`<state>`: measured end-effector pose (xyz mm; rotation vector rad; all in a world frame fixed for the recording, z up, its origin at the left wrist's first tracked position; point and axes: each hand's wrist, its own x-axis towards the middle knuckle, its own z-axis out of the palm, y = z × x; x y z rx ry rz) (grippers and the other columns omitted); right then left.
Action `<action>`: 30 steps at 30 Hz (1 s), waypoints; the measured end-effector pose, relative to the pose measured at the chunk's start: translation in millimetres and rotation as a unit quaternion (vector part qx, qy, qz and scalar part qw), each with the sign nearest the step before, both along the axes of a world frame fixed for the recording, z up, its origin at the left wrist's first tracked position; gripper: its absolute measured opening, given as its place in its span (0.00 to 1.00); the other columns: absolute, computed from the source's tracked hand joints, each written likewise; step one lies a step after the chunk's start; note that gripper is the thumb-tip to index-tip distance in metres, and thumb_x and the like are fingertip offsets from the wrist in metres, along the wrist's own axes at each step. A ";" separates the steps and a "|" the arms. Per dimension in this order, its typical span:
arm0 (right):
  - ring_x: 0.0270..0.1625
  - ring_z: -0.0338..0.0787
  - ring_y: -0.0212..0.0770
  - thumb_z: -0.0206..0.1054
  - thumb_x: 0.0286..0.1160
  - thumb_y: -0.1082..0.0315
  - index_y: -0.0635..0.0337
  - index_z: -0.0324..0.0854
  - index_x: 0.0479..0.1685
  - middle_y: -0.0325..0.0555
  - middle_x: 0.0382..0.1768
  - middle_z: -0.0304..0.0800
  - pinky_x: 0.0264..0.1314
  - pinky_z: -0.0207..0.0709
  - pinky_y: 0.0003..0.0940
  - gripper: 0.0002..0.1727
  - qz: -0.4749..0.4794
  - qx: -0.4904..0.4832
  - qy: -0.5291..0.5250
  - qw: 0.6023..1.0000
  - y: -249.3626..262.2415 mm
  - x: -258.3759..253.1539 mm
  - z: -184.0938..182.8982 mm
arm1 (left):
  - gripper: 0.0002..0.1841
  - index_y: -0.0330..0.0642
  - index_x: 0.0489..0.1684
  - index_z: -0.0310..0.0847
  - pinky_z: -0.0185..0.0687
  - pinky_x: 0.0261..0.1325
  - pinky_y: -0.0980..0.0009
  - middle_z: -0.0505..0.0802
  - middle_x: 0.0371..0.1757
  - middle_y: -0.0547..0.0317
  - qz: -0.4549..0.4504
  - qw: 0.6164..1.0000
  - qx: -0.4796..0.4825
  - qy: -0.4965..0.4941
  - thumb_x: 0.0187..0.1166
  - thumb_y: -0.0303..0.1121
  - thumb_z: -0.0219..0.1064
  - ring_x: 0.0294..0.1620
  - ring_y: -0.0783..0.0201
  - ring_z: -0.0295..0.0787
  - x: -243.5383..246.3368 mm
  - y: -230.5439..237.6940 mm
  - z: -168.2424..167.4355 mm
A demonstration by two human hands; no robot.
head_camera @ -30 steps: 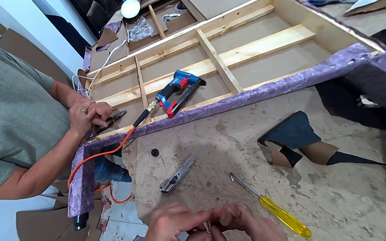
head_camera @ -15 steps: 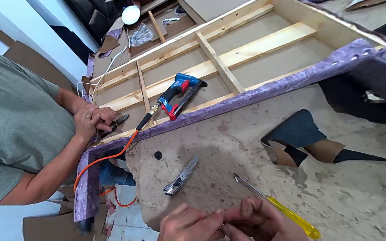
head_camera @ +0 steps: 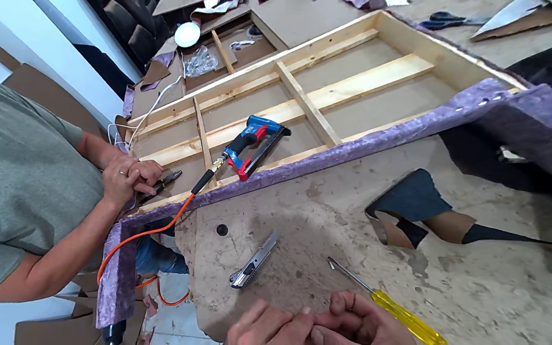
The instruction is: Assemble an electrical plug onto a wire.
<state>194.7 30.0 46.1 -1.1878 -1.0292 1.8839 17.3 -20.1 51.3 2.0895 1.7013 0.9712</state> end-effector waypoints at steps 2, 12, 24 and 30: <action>0.36 0.98 0.40 0.75 0.60 0.87 0.56 0.72 0.44 0.40 0.33 0.98 0.47 0.94 0.40 0.21 -0.009 -0.016 0.007 1.000 1.0 0.2 0.5 | 0.08 0.40 0.48 0.96 0.86 0.50 0.75 0.98 0.38 0.57 0.008 1.000 0.003 -0.014 0.75 0.29 0.74 0.41 0.65 0.92 0.3 0.5 -1.0; 0.35 0.99 0.43 0.73 0.60 0.90 0.59 0.71 0.43 0.44 0.32 0.98 0.45 0.95 0.42 0.21 -0.051 -0.057 0.024 0.997 3.0 -5.0 3.9 | 0.05 0.42 0.41 0.97 0.86 0.52 0.77 0.97 0.38 0.58 0.037 0.997 0.033 -0.066 0.74 0.29 0.77 0.44 0.68 0.92 -0.7 -2.5 -9.8; 0.35 0.99 0.46 0.72 0.63 0.90 0.62 0.74 0.40 0.47 0.30 0.97 0.49 0.95 0.46 0.17 -0.110 -0.101 0.036 0.988 5.9 -13.1 3.2 | 0.03 0.44 0.35 0.97 0.87 0.51 0.77 0.97 0.36 0.61 0.074 0.995 0.032 -0.051 0.70 0.30 0.77 0.42 0.70 0.93 3.8 5.9 -10.4; 0.35 0.99 0.43 0.69 0.65 0.90 0.60 0.75 0.40 0.45 0.30 0.97 0.49 0.95 0.44 0.16 -0.126 -0.109 0.069 0.984 3.9 -12.0 0.7 | 0.12 0.41 0.47 0.96 0.85 0.45 0.71 0.98 0.34 0.65 0.085 0.973 -0.075 -0.200 0.68 0.33 0.81 0.36 0.73 0.90 1.1 10.9 -9.4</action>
